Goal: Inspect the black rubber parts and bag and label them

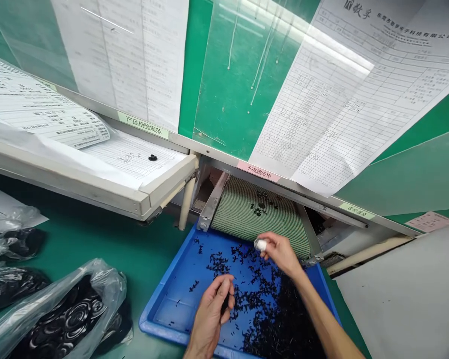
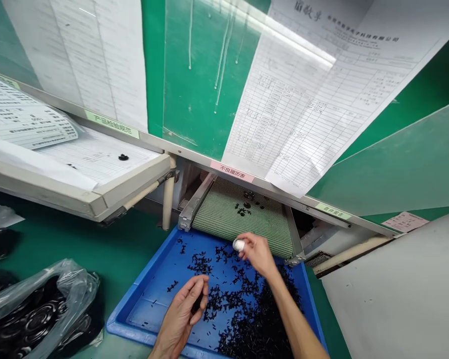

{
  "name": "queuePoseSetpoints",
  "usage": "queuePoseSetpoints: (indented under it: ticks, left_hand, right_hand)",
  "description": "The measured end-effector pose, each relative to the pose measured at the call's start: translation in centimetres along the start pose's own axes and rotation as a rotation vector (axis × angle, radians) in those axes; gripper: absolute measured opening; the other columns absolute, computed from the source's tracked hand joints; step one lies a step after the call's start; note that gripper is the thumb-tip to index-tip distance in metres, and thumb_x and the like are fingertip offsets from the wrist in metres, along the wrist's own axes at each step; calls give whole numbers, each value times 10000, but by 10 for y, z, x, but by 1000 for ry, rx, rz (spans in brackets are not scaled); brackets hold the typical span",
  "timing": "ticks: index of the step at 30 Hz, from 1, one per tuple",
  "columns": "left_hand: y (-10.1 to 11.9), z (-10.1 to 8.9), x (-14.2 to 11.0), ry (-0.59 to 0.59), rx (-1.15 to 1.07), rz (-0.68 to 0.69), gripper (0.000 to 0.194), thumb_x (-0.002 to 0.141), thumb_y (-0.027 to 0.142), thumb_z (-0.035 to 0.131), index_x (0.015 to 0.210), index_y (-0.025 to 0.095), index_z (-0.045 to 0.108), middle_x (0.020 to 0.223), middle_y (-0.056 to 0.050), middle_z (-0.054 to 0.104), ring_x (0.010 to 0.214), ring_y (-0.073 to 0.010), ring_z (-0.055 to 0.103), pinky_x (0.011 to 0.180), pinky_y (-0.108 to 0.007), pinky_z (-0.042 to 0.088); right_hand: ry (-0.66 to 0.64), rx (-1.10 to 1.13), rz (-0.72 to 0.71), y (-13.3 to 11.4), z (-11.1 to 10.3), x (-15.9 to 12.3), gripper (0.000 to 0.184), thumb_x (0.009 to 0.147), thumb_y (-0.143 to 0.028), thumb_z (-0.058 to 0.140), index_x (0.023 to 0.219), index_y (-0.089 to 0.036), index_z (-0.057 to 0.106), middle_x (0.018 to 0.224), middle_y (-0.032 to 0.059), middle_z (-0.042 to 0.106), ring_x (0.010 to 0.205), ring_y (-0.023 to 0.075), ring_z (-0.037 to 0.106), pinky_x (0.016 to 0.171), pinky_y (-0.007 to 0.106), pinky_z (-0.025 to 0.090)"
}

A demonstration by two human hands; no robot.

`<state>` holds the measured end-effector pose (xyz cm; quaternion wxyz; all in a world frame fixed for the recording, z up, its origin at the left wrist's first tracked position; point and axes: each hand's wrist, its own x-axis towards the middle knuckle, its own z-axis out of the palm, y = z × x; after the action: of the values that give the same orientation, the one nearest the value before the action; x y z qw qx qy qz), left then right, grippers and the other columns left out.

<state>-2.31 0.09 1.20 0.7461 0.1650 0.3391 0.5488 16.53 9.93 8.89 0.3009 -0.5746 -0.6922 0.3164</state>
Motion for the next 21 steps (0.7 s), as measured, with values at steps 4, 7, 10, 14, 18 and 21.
queuePoseSetpoints:
  ticks: [4,7,10,14,18,21]
  left_hand:
    - [-9,-1,1,-62,147,62,446,782,499,652,1056,157,571,716,7,558,514,-51,410,382,-153,237]
    - [-14,-3,1,-69,254,81,448,792,521,625,1035,152,547,587,45,514,457,-43,339,394,-157,227]
    - [-16,-3,1,-74,340,79,426,763,503,663,985,156,555,583,50,525,434,-35,327,394,-162,228]
    - [-14,-4,2,-81,353,59,430,767,459,679,1040,139,592,588,37,547,430,-38,377,406,-168,277]
    - [-6,-6,2,-6,76,-38,491,755,388,714,1157,136,590,577,30,551,451,-48,424,402,-157,305]
    - [2,-7,1,89,-105,-46,463,689,303,776,1101,147,630,726,-22,631,569,-85,558,429,-156,380]
  right_hand:
    - [-144,232,67,-10,56,-51,153,763,-263,557,843,-156,633,586,-27,590,460,95,537,446,198,413]
    - [-123,274,96,-10,79,-63,130,787,-271,566,735,-154,587,553,-39,552,451,70,465,450,180,352]
    - [-134,228,86,-6,78,-64,177,847,-294,514,722,-170,527,546,-52,515,456,69,448,445,175,328]
    - [-344,-56,-63,-5,44,-55,156,905,-188,379,898,-198,535,646,-34,610,550,102,558,582,216,436]
    - [-161,-483,-251,-9,-5,-14,253,840,-112,460,1004,-227,614,1063,33,643,929,168,603,818,277,451]
    - [148,-588,-147,-9,-31,42,363,889,-116,376,1173,-196,588,1112,96,623,1014,217,584,883,331,432]
